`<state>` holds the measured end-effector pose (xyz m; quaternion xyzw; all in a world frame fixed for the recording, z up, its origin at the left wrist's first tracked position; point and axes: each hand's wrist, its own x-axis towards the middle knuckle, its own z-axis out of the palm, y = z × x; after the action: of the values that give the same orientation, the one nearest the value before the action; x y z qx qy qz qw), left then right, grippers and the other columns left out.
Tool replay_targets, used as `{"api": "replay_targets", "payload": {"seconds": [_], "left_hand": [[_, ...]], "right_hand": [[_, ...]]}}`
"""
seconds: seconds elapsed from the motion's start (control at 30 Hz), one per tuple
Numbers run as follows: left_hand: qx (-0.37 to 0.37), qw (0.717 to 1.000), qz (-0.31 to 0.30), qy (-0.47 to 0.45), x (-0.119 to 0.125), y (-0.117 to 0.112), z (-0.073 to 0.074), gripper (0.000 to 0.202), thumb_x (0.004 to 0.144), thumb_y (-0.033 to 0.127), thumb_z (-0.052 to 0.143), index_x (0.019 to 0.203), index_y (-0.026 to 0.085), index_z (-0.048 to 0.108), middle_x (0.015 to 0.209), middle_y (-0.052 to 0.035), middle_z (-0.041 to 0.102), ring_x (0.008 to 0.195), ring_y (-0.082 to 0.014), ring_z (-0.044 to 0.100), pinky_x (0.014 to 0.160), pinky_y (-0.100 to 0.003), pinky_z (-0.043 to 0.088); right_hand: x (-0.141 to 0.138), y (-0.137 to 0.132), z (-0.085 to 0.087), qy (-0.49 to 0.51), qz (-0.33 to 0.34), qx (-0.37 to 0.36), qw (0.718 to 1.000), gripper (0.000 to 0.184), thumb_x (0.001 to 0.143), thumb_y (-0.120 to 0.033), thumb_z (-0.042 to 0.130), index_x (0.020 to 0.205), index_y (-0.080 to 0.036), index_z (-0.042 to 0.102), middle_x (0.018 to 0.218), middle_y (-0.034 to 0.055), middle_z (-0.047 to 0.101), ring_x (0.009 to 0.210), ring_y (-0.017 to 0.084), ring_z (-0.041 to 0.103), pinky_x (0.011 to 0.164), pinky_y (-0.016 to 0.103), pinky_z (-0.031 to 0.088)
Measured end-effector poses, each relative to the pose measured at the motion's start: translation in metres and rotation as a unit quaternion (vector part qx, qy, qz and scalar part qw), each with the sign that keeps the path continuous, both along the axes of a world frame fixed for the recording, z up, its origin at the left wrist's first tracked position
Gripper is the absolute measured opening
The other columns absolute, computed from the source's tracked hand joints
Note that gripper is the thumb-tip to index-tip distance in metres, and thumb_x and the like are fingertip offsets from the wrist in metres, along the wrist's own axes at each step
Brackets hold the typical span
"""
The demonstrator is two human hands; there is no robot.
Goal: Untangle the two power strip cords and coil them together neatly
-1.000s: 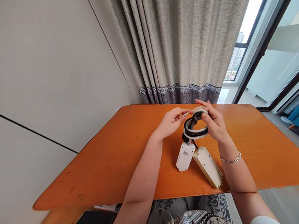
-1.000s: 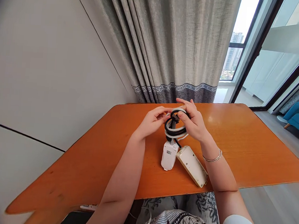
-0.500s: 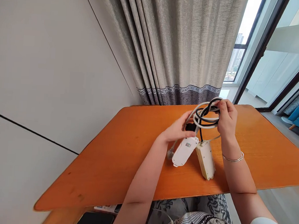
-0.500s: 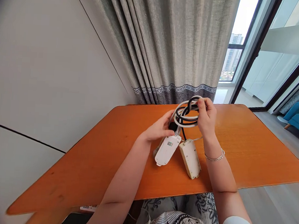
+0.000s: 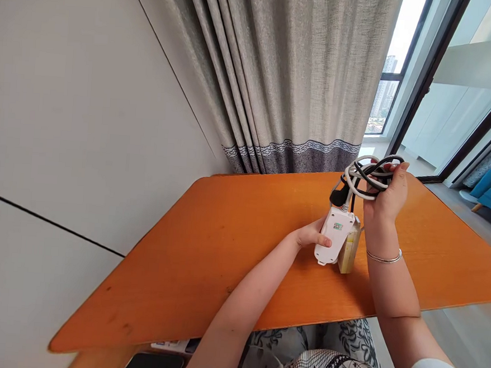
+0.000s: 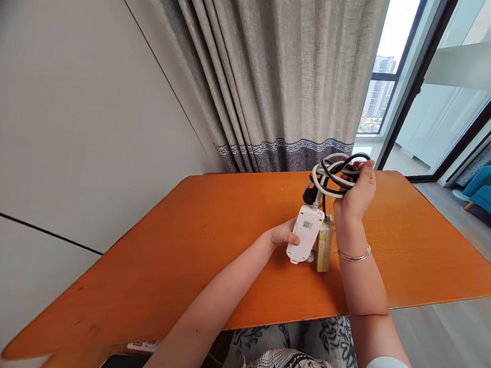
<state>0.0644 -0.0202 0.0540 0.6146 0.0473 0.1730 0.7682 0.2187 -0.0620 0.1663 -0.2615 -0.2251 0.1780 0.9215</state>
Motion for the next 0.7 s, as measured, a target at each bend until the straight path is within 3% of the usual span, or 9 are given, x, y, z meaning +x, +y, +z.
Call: {"api": "replay_targets", "payload": {"seconds": [0.17,0.3,0.53,0.7], "left_hand": [[-0.044,0.998,-0.032,0.009,-0.001,-0.003,-0.007,0.094,0.038,0.05,0.093,0.12,0.017,0.062,0.105,-0.0121,0.072,0.094,-0.0287,0.067,0.082,-0.039,0.053],[-0.038,0.998,-0.038,0.021,-0.001,-0.011,0.0,0.089,0.04,0.051,0.093,0.116,0.016,0.065,0.107,-0.0136,0.072,0.098,-0.0303,0.067,0.087,-0.041,0.052],[0.057,0.994,0.093,0.033,-0.012,-0.02,0.03,0.078,0.056,0.042,0.089,0.125,0.019,0.06,0.114,-0.0099,0.069,0.103,-0.0265,0.063,0.086,-0.034,0.05],[0.05,0.973,0.205,0.096,-0.046,0.0,0.022,0.07,0.054,0.036,0.087,0.117,0.018,0.064,0.115,-0.0096,0.071,0.104,-0.0273,0.064,0.085,-0.033,0.052]], "right_hand": [[0.01,0.005,-0.004,0.073,0.014,0.031,0.997,0.036,0.086,-0.053,0.066,0.078,-0.021,0.054,0.077,-0.0043,0.058,0.078,0.011,0.07,0.055,0.019,0.054],[0.018,0.008,-0.007,0.116,0.022,0.04,0.992,0.035,0.086,-0.052,0.068,0.077,-0.021,0.053,0.075,-0.0053,0.058,0.074,0.01,0.069,0.047,0.017,0.049],[0.034,0.032,-0.023,0.153,0.046,-0.017,0.987,0.04,0.085,-0.058,0.066,0.078,-0.021,0.052,0.07,-0.0055,0.058,0.067,0.01,0.067,0.046,0.018,0.045],[0.033,0.067,-0.053,0.151,0.176,-0.161,0.959,0.033,0.09,-0.046,0.065,0.076,-0.021,0.048,0.058,-0.0098,0.053,0.045,0.006,0.05,0.041,0.018,0.038]]}}
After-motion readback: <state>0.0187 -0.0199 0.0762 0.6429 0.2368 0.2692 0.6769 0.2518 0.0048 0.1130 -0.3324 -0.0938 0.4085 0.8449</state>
